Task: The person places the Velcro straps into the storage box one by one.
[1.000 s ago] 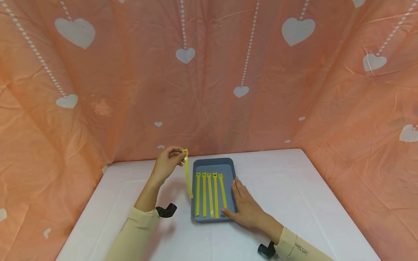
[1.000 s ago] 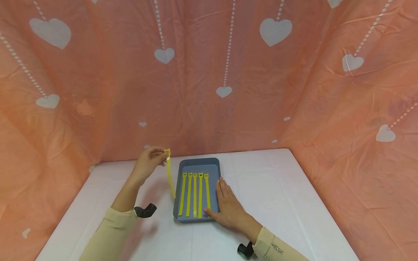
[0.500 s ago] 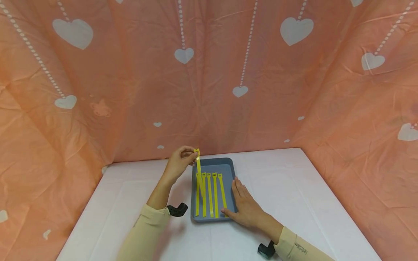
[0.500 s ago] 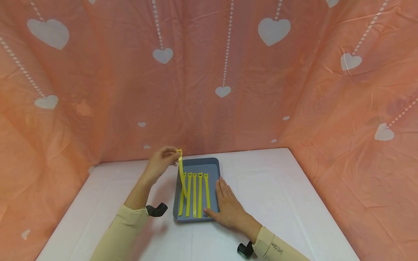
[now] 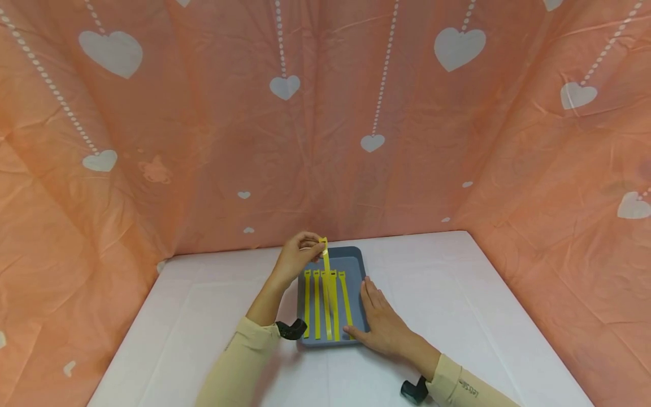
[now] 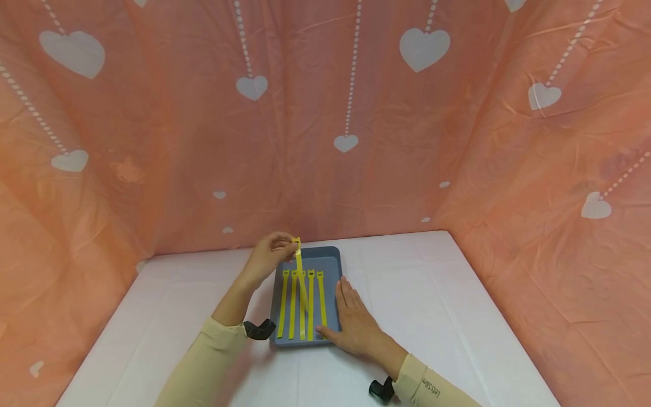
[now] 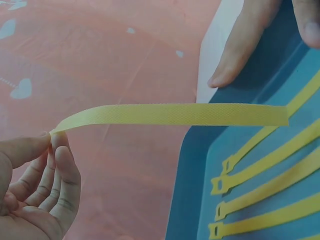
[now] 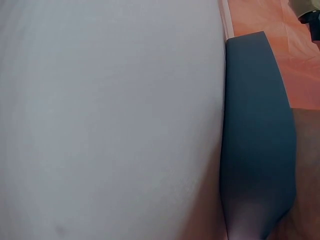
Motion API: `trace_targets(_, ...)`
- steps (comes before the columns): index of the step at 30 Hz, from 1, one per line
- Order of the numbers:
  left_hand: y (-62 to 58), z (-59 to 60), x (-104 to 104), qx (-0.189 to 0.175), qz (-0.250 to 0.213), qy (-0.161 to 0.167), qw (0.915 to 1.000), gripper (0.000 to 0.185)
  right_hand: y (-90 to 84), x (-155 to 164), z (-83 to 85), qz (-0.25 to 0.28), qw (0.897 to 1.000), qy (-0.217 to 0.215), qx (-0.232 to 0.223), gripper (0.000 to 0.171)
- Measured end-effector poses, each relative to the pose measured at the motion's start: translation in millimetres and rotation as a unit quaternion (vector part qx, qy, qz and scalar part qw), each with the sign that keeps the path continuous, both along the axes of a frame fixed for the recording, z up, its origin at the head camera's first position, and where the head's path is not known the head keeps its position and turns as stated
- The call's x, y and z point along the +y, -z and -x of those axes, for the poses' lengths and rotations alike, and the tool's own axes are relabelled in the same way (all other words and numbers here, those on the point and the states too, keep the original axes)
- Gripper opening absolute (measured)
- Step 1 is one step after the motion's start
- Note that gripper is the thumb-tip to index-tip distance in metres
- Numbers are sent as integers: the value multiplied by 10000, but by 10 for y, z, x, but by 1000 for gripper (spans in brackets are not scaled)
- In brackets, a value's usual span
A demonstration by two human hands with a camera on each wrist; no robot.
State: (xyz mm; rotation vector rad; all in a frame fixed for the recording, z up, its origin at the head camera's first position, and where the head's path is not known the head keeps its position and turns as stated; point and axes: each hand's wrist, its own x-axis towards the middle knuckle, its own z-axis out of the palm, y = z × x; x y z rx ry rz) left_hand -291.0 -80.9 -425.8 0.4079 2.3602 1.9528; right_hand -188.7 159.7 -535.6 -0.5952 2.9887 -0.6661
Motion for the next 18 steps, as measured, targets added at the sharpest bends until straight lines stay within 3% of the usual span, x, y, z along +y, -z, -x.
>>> trace_targets(12, 127, 30, 188, -155, 59, 240, 9996, 25, 8, 8, 2, 90, 9999, -37, 82, 114)
trace_targets(18, 232, 64, 269, -266, -130, 362, 9989, 28, 9, 20, -5, 139, 9998, -58, 128, 114)
